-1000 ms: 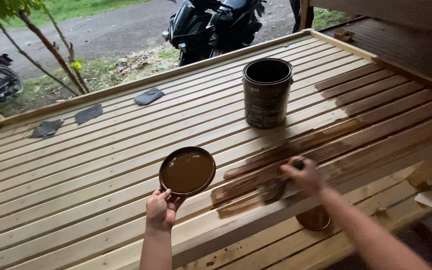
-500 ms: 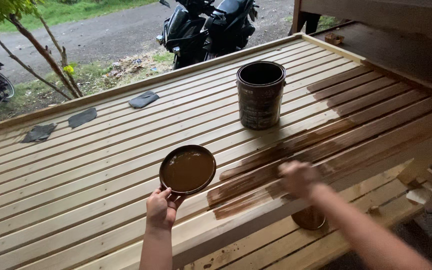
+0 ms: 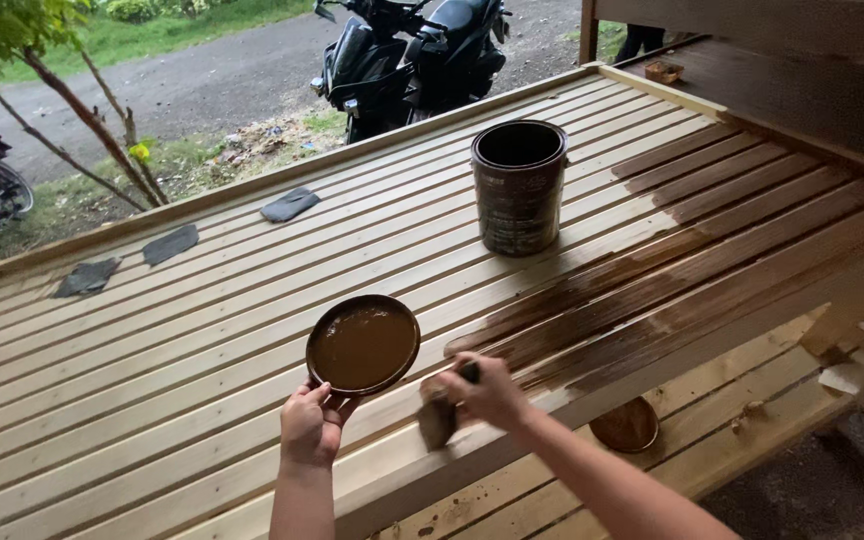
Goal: The person applies brown stain to a wooden slatted surface using a brush. They repeatedly dip the brush into a small container and spread the stain along the slats, occasionally refilling the container from a larger can. The work progresses across multiple slats with visible coverage.
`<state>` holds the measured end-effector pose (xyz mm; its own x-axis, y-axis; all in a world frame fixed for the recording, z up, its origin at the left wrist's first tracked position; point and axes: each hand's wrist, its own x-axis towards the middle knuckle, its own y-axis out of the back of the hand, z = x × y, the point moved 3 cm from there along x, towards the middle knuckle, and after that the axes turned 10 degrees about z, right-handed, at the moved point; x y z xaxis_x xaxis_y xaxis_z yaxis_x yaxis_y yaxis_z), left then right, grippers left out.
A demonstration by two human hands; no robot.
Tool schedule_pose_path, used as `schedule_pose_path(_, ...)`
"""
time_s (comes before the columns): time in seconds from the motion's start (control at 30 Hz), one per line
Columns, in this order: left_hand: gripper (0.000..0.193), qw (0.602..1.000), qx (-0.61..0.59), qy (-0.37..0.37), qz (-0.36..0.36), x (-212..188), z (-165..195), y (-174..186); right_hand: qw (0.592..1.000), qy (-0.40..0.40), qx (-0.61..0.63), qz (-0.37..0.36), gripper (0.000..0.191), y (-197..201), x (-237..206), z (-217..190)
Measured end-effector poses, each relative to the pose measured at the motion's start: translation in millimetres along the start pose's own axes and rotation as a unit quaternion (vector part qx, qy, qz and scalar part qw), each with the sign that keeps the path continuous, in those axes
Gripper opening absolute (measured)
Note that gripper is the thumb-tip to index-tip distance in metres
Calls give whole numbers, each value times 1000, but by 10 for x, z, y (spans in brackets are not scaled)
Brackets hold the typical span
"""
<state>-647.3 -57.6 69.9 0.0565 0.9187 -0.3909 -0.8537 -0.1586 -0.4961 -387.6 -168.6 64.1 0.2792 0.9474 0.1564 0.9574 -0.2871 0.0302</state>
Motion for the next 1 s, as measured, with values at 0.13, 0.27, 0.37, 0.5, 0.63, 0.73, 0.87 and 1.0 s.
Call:
schedule_pose_path(0.13,38,1000,12,9,8,127,-132,-152,984,-140,31,110,21,1023,106,382)
schedule_pose_path(0.27,36,1000,1,17,-11,246,-395,-477,976,-109,-97,159,30,2293,184,462)
schedule_pose_path(0.37,36,999,6,31,-13,284,-654,-809,957,-186,-111,192,26,3237,205,486)
schedule_pose_path(0.5,35,999,19,34,-16,303,-961,-1342,947,-135,-177,231,32,4314,316,369)
schedule_pose_path(0.63,36,998,26,55,-3,266,-1257,-1802,876,-123,-381,270,27,5179,475,75)
schedule_pose_path(0.73,35,998,18,54,-24,241,-1428,-2059,807,-63,-529,256,30,5503,664,-115)
schedule_pose_path(0.87,31,999,-10,47,-14,218,-1584,-2159,774,114,-564,263,31,5639,943,-185)
schedule_pose_path(1.0,30,999,-19,37,10,232,-1656,-2105,757,160,-594,221,32,5461,1274,33)
